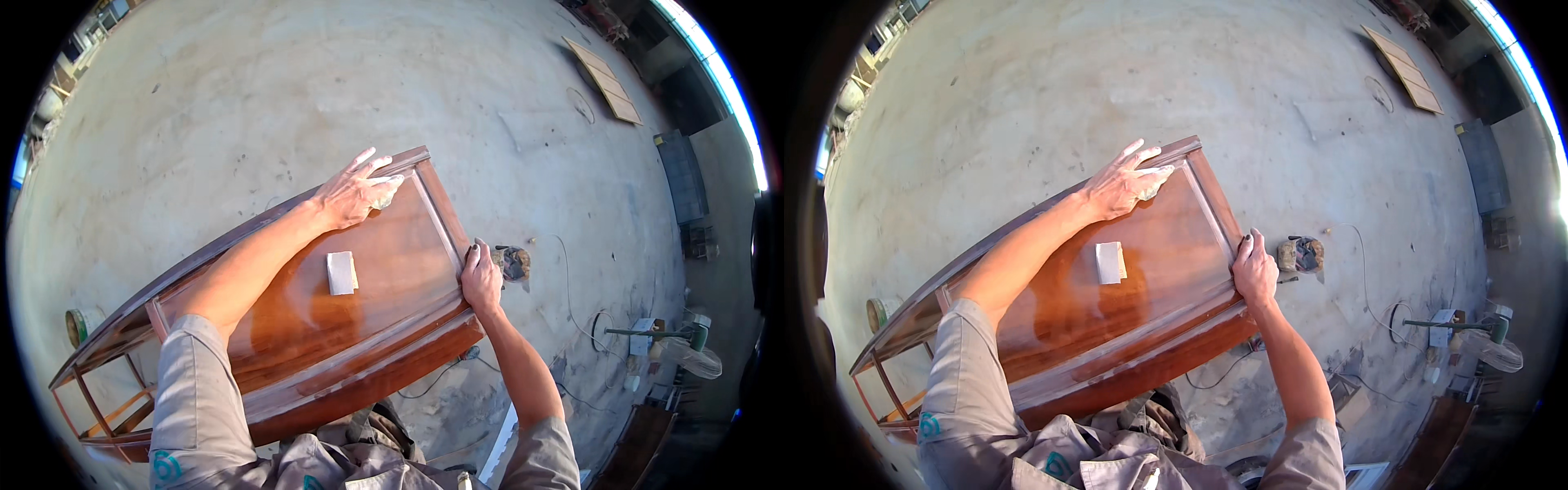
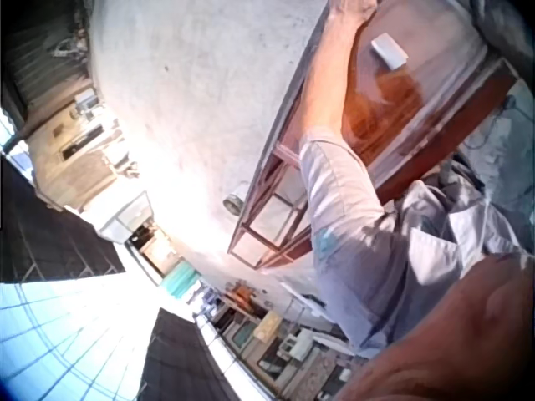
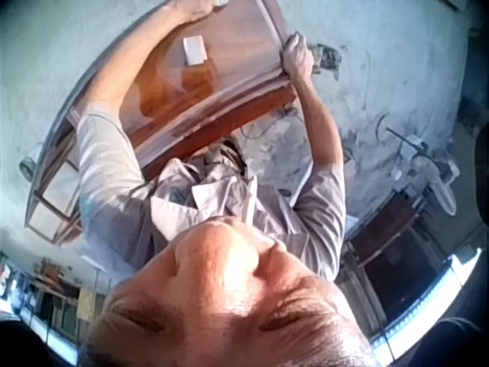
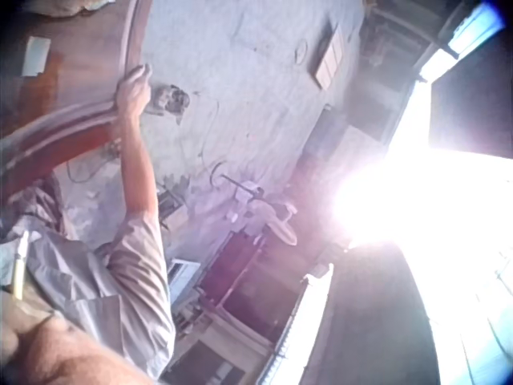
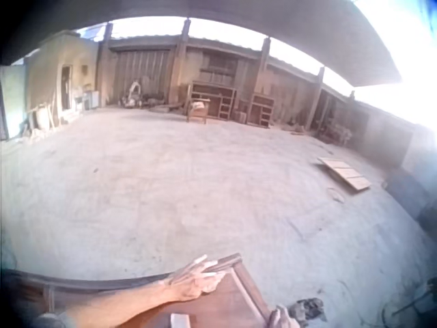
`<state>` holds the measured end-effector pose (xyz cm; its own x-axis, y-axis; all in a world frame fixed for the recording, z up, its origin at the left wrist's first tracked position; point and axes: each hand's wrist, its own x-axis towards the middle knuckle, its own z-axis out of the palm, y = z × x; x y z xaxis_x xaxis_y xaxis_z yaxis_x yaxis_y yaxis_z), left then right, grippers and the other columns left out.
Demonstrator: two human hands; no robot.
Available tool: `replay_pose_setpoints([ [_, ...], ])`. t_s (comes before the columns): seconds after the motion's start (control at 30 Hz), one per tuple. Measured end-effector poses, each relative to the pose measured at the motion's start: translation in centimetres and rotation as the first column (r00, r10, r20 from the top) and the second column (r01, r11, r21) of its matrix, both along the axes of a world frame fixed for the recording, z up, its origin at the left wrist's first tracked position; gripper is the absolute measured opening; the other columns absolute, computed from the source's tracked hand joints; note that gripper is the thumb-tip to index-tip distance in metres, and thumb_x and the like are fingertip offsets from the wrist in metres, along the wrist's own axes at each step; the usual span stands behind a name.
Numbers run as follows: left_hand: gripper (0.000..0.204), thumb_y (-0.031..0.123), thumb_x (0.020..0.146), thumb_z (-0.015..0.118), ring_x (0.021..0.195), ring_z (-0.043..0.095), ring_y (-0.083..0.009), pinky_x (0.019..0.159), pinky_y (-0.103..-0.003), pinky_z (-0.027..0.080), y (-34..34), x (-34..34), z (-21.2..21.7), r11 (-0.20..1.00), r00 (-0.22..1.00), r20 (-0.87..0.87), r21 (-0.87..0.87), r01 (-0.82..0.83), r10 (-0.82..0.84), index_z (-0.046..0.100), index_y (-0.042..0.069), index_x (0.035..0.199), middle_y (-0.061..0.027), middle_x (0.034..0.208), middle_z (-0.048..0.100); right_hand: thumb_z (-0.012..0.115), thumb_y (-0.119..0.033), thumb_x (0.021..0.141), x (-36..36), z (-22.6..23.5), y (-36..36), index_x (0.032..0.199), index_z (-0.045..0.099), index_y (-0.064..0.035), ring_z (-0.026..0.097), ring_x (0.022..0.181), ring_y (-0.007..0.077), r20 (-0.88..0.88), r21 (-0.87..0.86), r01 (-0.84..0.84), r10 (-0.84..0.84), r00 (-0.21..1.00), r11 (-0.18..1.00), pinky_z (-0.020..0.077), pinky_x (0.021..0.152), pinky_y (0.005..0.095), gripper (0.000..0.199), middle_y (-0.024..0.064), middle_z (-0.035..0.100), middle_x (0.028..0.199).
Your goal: The person sands a wooden cabinet frame using a sanding block and an electric sander. They wipe the surface with a cloth, flip the frame to access different sides, and continue sanding the edges and flat panels.
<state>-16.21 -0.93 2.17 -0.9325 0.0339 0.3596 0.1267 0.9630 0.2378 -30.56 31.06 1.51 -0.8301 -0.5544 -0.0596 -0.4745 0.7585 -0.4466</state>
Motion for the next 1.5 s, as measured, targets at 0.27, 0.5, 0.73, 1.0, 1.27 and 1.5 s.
replay_pose_setpoints([
  [0.27,0.057,0.005,0.094,0.058,0.147,0.049,-0.0376,0.13,-0.06,0.028,-0.2,6.9,1.2,0.999,1.0,0.023,-0.042,-0.01,0.011,0.057,0.011,0.15,-0.0051,0.139,0.071,0.037,-0.037,0.112,-0.1,-0.4,0.0,0.145,0.056,-0.0079,0.07,0.1,0.0536,0.023,0.019,0.018,-0.018,1.0,1.0,0.0528,0.093,0.0605,0.048,0.0332,0.074,0.103],
  [0.5,0.064,0.004,0.094,0.058,0.15,0.045,-0.0388,0.128,-0.064,0.027,-0.3,21.7,3.5,0.993,0.981,0.165,0.04,-0.109,0.101,0.05,0.012,0.157,-0.0031,0.131,0.075,0.038,-0.036,0.112,0.1,-0.4,0.1,0.144,0.056,-0.0079,0.07,0.099,0.0537,-0.005,0.017,0.01,-0.01,1.0,1.0,0.0533,0.09,0.0605,0.047,0.033,0.074,0.101],
  [0.73,0.07,-0.003,0.09,0.057,0.154,0.041,-0.0359,0.13,-0.061,0.026,-1.9,21.9,2.0,0.984,0.975,0.136,0.015,-0.18,0.176,0.051,0.013,0.158,-0.0034,0.141,0.07,0.038,-0.036,0.112,-0.2,-0.7,0.3,0.144,0.057,-0.0071,0.07,0.099,0.0545,-0.007,0.01,0.012,-0.012,1.0,1.0,0.053,0.089,0.0602,0.047,0.0338,0.074,0.102],
  [1.0,0.061,0.003,0.094,0.06,0.153,0.041,-0.037,0.13,-0.063,0.026,-2.2,16.7,2.2,0.999,0.996,0.068,0.0,-0.05,0.049,0.052,0.011,0.154,-0.0052,0.13,0.075,0.038,-0.036,0.113,-0.3,-0.4,-0.3,0.144,0.057,-0.0056,0.069,0.102,0.0534,0.018,-0.003,-0.006,0.006,1.0,1.0,0.0527,0.092,0.0586,0.048,0.0326,0.074,0.106],
  [1.27,0.056,0.001,0.093,0.058,0.151,0.044,-0.037,0.13,-0.061,0.028,-0.8,10.2,1.8,0.996,0.992,-0.082,0.007,-0.091,0.091,0.057,0.006,0.149,-0.0057,0.122,0.076,0.038,-0.036,0.112,0.5,-0.1,-0.7,0.145,0.057,-0.0069,0.07,0.104,0.0523,0.007,-0.002,0.003,-0.003,1.0,1.0,0.0528,0.093,0.0578,0.048,0.0306,0.075,0.108],
  [1.5,0.056,0.002,0.096,0.06,0.15,0.046,-0.0355,0.128,-0.065,0.027,-1.7,25.5,2.7,0.969,0.961,0.146,0.041,-0.244,0.236,0.058,0.015,0.151,-0.0021,0.141,0.07,0.037,-0.035,0.113,-0.1,-0.6,0.3,0.145,0.057,-0.0072,0.069,0.105,0.0528,0.002,-0.006,0.035,-0.035,0.999,0.999,0.0529,0.094,0.0572,0.047,0.0296,0.075,0.109],
])
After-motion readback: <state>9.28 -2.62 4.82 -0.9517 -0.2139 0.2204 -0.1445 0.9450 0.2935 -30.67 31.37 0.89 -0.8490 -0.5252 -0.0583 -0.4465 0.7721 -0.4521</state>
